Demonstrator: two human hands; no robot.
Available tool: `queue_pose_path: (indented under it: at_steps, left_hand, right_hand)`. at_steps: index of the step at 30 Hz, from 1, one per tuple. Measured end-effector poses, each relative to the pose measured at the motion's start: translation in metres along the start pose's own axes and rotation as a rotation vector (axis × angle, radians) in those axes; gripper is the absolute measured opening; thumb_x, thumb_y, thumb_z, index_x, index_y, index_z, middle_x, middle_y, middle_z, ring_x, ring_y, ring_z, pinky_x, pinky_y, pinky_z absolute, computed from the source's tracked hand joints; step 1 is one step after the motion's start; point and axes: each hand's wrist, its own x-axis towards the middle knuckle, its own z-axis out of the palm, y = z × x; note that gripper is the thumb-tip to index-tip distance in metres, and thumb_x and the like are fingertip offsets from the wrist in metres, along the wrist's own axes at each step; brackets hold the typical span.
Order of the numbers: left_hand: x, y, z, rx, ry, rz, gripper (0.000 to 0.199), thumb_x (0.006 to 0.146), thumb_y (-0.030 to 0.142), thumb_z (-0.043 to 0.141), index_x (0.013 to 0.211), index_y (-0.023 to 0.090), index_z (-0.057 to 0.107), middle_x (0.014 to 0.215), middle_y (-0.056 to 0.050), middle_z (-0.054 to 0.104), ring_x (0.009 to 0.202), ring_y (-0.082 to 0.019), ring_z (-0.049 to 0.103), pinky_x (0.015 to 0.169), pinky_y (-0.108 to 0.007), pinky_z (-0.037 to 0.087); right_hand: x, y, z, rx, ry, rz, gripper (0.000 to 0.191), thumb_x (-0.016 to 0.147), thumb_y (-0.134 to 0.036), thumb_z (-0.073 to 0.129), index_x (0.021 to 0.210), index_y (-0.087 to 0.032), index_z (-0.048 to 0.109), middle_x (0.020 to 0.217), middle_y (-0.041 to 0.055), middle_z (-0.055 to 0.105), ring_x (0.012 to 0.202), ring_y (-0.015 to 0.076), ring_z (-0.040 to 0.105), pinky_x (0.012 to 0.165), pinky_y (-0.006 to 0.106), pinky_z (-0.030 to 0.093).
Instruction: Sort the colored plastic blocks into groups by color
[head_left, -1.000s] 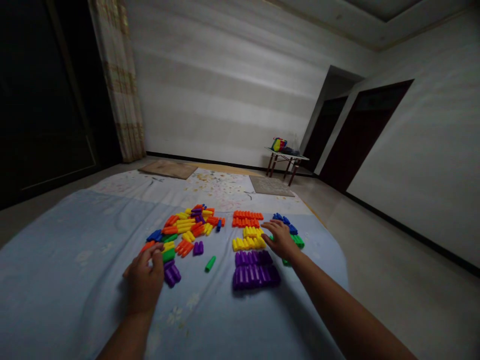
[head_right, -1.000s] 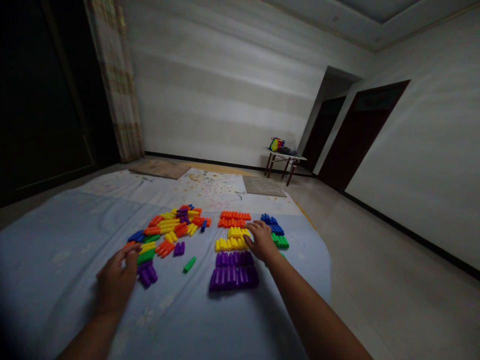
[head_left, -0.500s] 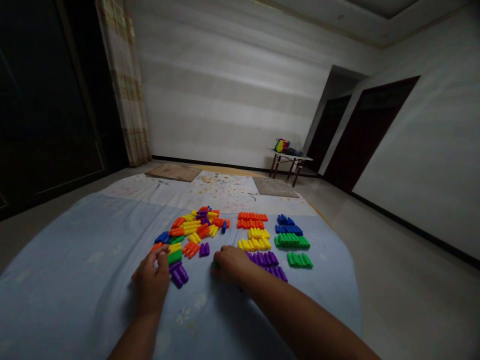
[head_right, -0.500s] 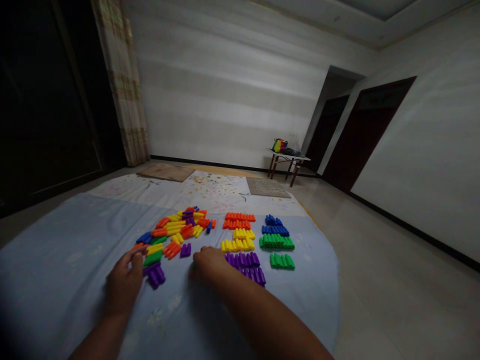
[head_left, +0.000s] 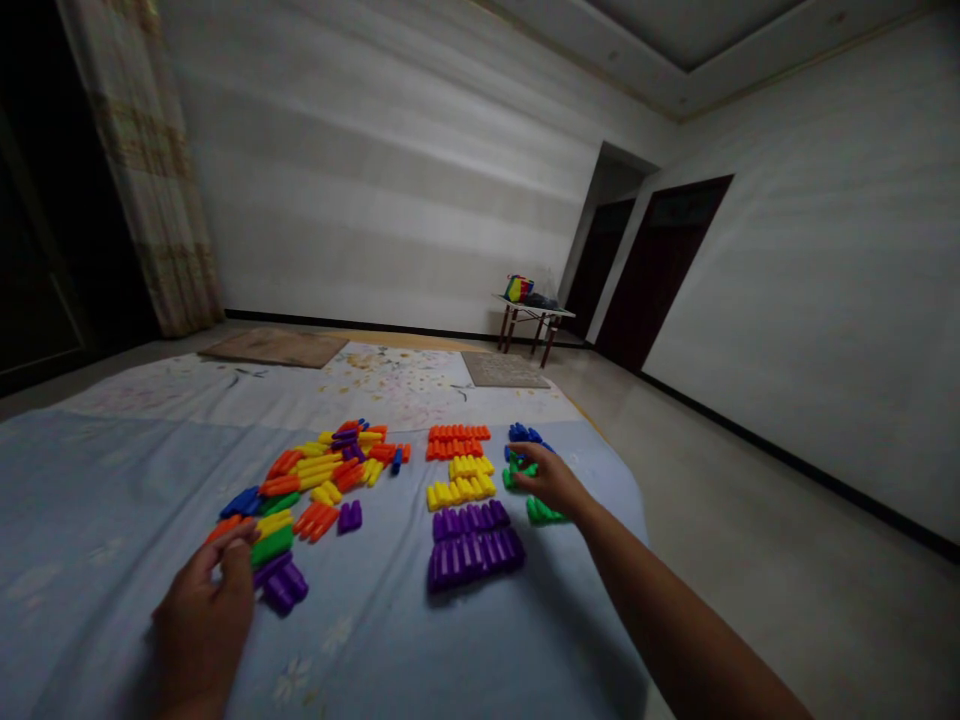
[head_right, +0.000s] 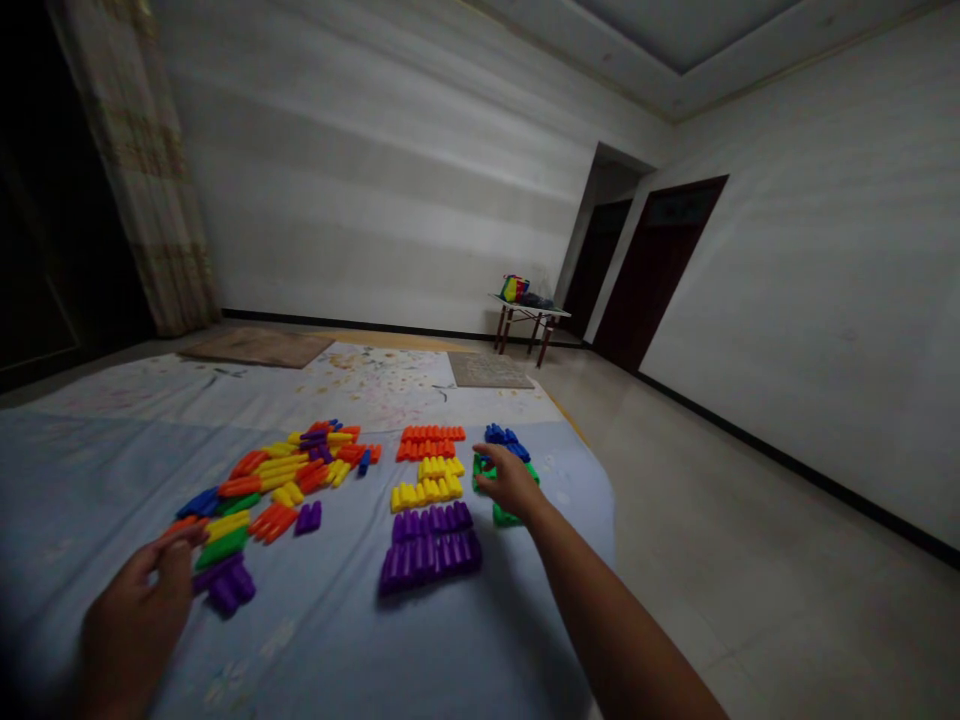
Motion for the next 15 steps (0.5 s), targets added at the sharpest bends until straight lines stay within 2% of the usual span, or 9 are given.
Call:
queue_pose_path:
  at_steps: [3,6,10,15]
  left_hand:
    - [0.000,0.000,0.000,0.029,-0.011,-0.018,0.035,0.079,0.042,0.039,0.099,0.025,0.062,0.098,-0.004,0.066,0.082,-0.023,0.061,0.070,-0.034,0.047]
    - [0.000,-0.003,0.001,0.045,0.000,-0.017,0.036,0.079,0.045,0.037,0.099,0.027,0.062,0.096,-0.002,0.066,0.080,-0.023,0.060,0.066,-0.033,0.047]
    - [0.003,-0.011,0.005,0.083,0.005,-0.038,0.033,0.079,0.047,0.037,0.096,0.031,0.061,0.089,0.001,0.066,0.069,-0.020,0.059,0.058,-0.032,0.047]
    - [0.005,-0.013,0.006,0.076,0.021,-0.037,0.032,0.079,0.048,0.039,0.094,0.032,0.061,0.093,0.002,0.066,0.068,-0.020,0.059,0.057,-0.031,0.046]
  right_hand:
    - [-0.007,0.033,-0.023,-0.033,0.030,0.068,0.046,0.070,-0.014,0.055,0.116,-0.018,0.055,0.107,0.0062,0.063,0.085,0.0153,0.061,0.081,0.031,0.048]
    - [-0.010,0.056,-0.036,-0.120,0.050,0.104,0.047,0.068,-0.010,0.054,0.115,-0.019,0.056,0.108,0.0055,0.063,0.086,0.0154,0.061,0.083,0.032,0.047]
    - [-0.007,0.075,-0.040,-0.234,-0.011,0.176,0.051,0.066,-0.006,0.051,0.115,-0.019,0.057,0.110,0.0054,0.063,0.081,0.0143,0.062,0.079,0.028,0.048]
    - [0.004,0.085,-0.037,-0.273,-0.052,0.207,0.053,0.062,-0.002,0.048,0.109,-0.020,0.062,0.096,0.0038,0.069,0.077,0.0151,0.063,0.075,0.026,0.048]
